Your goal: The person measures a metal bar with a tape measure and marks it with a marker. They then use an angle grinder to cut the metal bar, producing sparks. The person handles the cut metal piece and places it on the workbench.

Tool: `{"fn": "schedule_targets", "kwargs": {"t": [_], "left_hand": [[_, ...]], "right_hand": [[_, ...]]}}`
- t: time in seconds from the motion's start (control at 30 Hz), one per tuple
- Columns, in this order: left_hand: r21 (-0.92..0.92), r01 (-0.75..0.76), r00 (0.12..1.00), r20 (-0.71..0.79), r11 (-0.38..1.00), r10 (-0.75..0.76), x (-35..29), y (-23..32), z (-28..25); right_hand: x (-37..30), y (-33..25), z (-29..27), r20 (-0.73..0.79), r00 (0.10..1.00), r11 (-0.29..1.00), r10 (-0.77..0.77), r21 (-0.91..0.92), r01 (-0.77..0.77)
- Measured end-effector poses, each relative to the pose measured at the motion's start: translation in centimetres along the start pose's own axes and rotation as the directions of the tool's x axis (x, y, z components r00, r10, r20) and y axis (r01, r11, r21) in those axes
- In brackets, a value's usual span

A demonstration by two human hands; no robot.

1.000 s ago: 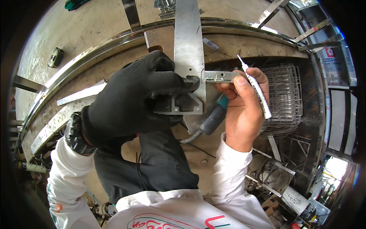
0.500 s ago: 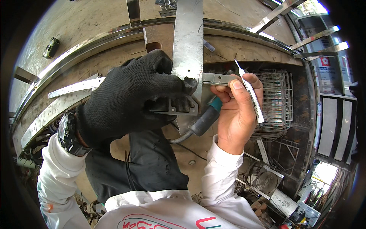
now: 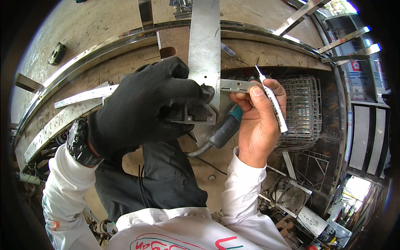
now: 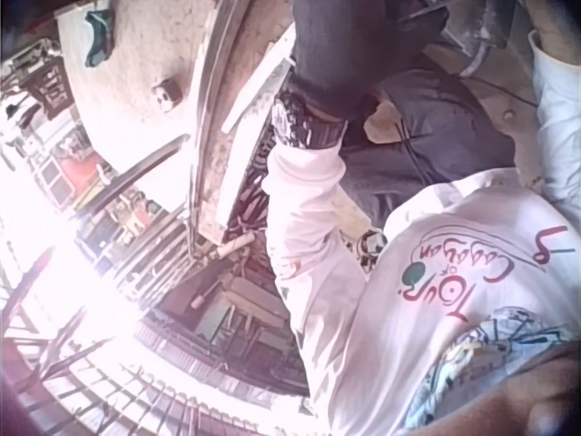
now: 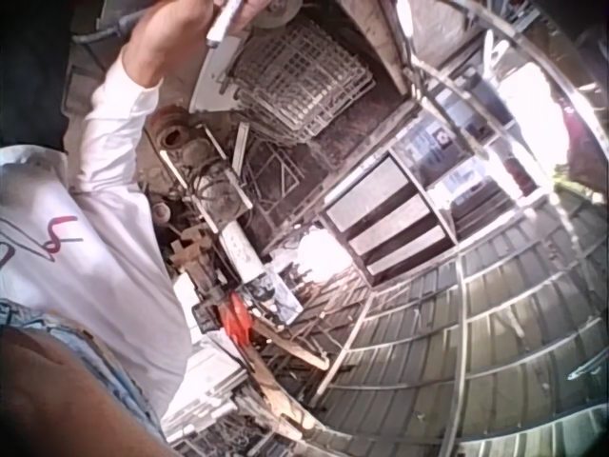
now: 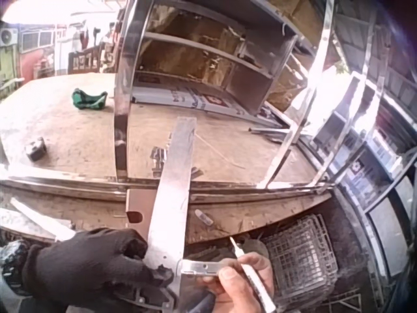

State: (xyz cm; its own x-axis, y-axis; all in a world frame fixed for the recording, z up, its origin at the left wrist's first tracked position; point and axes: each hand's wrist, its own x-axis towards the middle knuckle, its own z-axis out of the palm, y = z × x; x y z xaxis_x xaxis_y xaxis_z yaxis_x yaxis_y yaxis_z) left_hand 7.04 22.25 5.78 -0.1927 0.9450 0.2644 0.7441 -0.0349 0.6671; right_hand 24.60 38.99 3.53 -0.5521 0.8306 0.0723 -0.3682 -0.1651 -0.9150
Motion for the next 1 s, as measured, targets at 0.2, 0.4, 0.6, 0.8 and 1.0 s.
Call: {"fn": "schedule_targets", "kwargs": {"t": [0.2, 0.4, 0.6, 0.8, 1.0], "left_hand": [[0.031, 0.061, 0.994, 0.085, 0.998, -0.064, -0.1, -0.1, 0.2], [0.038, 0.064, 0.992, 0.106, 0.997, -0.068, -0.1, -0.3, 0.4], [0.045, 0.021, 1.000, 0.013, 0.999, -0.022, -0.3, -0.9, 1.1], [0.067, 0.005, 1.000, 0.025, 0.998, -0.007, -0.4, -1.1, 1.3], [0.049, -0.023, 1.000, 0.010, 0.999, 0.022, -0.5, -1.3, 1.4]], "right_hand": [[0.4, -0.5, -0.9, 0.000, 0.980, 0.971, -0.201, -0.129, 0.200], [-1.9, -0.9, -0.8, 0.236, 0.907, 0.869, -0.348, -0.283, 0.407], [-2.3, 0.5, -1.7, 0.449, 0.822, 0.707, -0.351, -0.449, 0.547], [-2.4, 0.6, -1.5, 0.468, 0.824, 0.665, -0.320, -0.508, 0.547], [-2.8, 0.6, -1.4, 0.448, 0.842, 0.680, -0.301, -0.519, 0.519]]}}
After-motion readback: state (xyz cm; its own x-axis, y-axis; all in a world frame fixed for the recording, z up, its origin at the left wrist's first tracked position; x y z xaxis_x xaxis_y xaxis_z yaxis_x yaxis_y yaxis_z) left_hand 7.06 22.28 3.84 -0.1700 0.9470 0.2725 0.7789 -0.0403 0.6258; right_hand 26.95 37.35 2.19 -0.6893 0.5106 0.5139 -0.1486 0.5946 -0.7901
